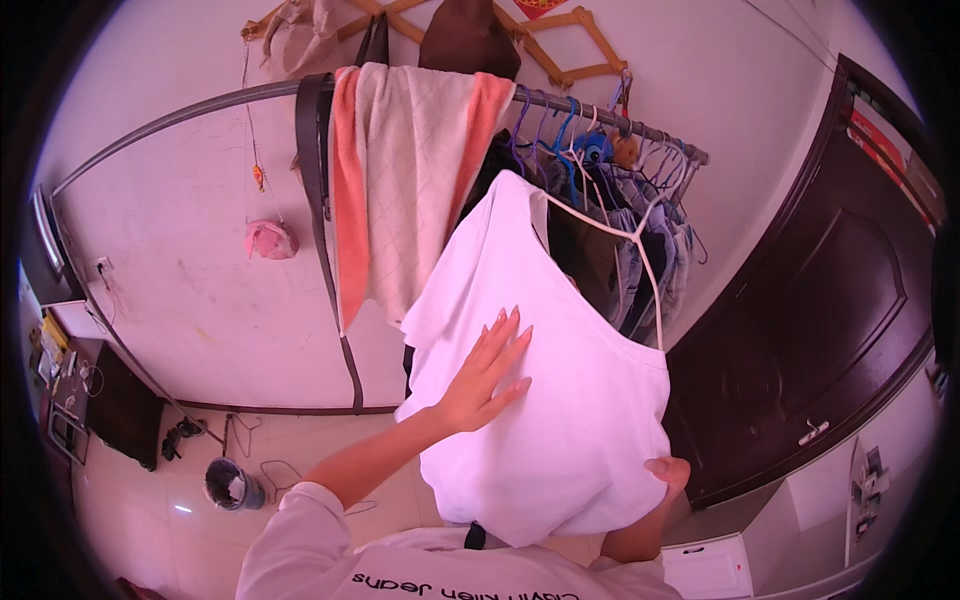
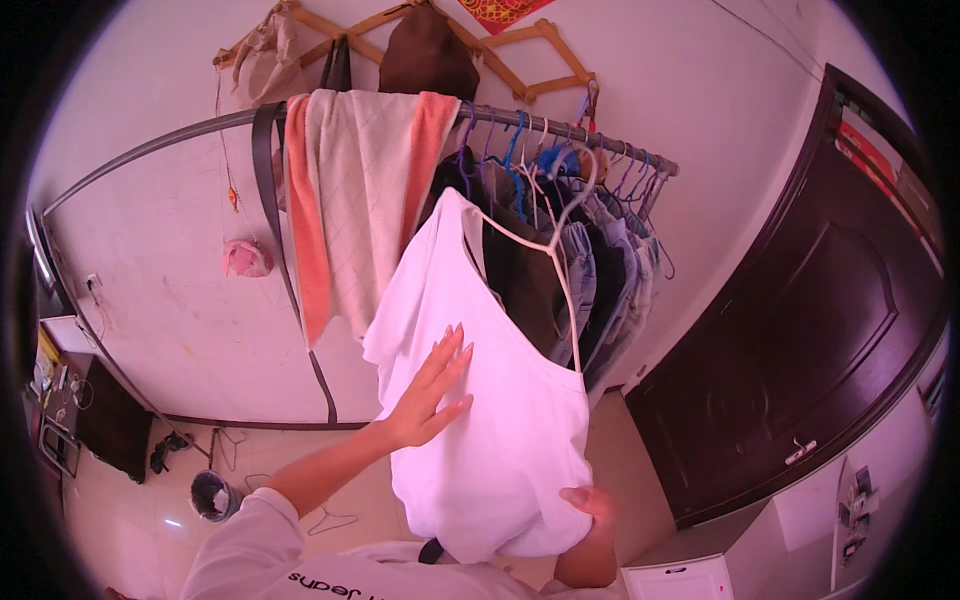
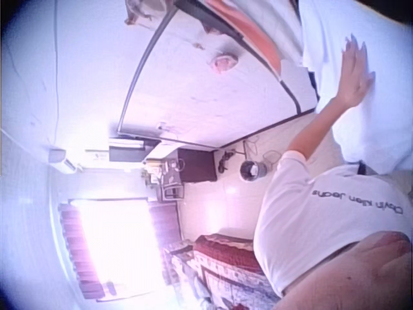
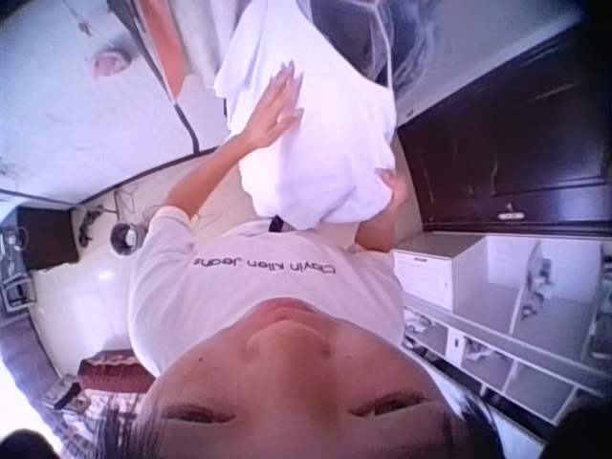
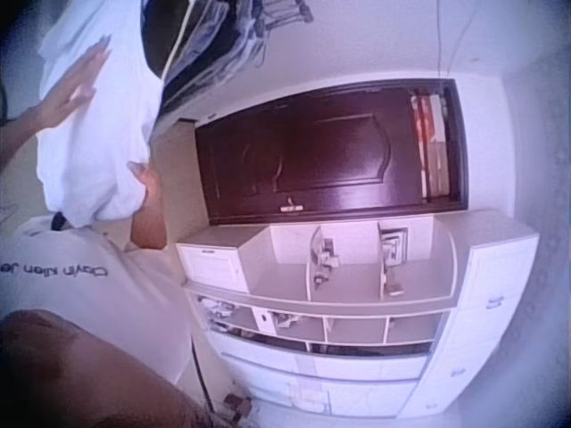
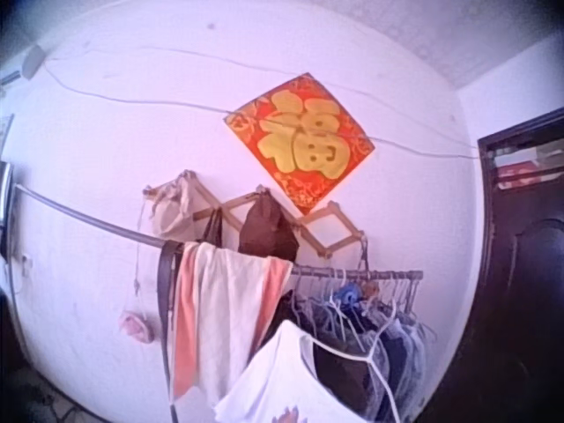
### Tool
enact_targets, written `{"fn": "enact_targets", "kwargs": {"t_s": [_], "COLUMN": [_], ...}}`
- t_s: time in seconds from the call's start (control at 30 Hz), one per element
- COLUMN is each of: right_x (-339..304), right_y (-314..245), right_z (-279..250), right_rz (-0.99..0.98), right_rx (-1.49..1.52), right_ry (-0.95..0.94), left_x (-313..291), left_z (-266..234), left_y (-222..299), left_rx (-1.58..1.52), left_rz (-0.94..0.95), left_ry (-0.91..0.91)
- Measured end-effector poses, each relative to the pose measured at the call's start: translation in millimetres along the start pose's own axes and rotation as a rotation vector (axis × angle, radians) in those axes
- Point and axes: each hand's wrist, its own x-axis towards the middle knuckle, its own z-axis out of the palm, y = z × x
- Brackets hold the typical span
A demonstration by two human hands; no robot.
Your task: The person picks up items of clothing from a bed, places them onto hangers, and hangs them onto a clothes rack.
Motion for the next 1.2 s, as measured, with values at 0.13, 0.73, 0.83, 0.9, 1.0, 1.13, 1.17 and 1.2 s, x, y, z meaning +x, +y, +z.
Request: {"fn": "enact_targets", "kwargs": {"t_s": [0.13,0.73,0.83,0.9,1.0,1.13,1.17,1.2], "right_x": [31,182,200,202,194,194,197,195], "right_y": [-25,-84,-72,-62,-52,-29,-22,-20], "right_z": [8,129,143,152,163,162,160,158], "right_rz": [-0.018,-0.136,-0.082,-0.01,0.011,0.03,0.044,0.043], "right_rx": [0.04,0.056,0.081,0.097,0.118,0.083,0.068,0.067], "right_ry": [-0.113,-0.121,-0.248,-0.366,-0.379,-0.343,-0.346,-0.341], "left_x": [17,53,46,40,31,16,13,9], "left_z": [-1,-24,-28,-34,-41,-42,-42,-41], "left_y": [-7,-41,-44,-46,-46,-47,-45,-43], "left_rx": [0.068,-0.056,-0.059,-0.061,-0.09,-0.182,-0.233,-0.237], "left_rz": [-0.017,-0.046,-0.067,-0.066,-0.107,-0.183,-0.205,-0.205], "left_ry": [0.032,0.199,0.221,0.24,0.282,0.267,0.254,0.252]}}
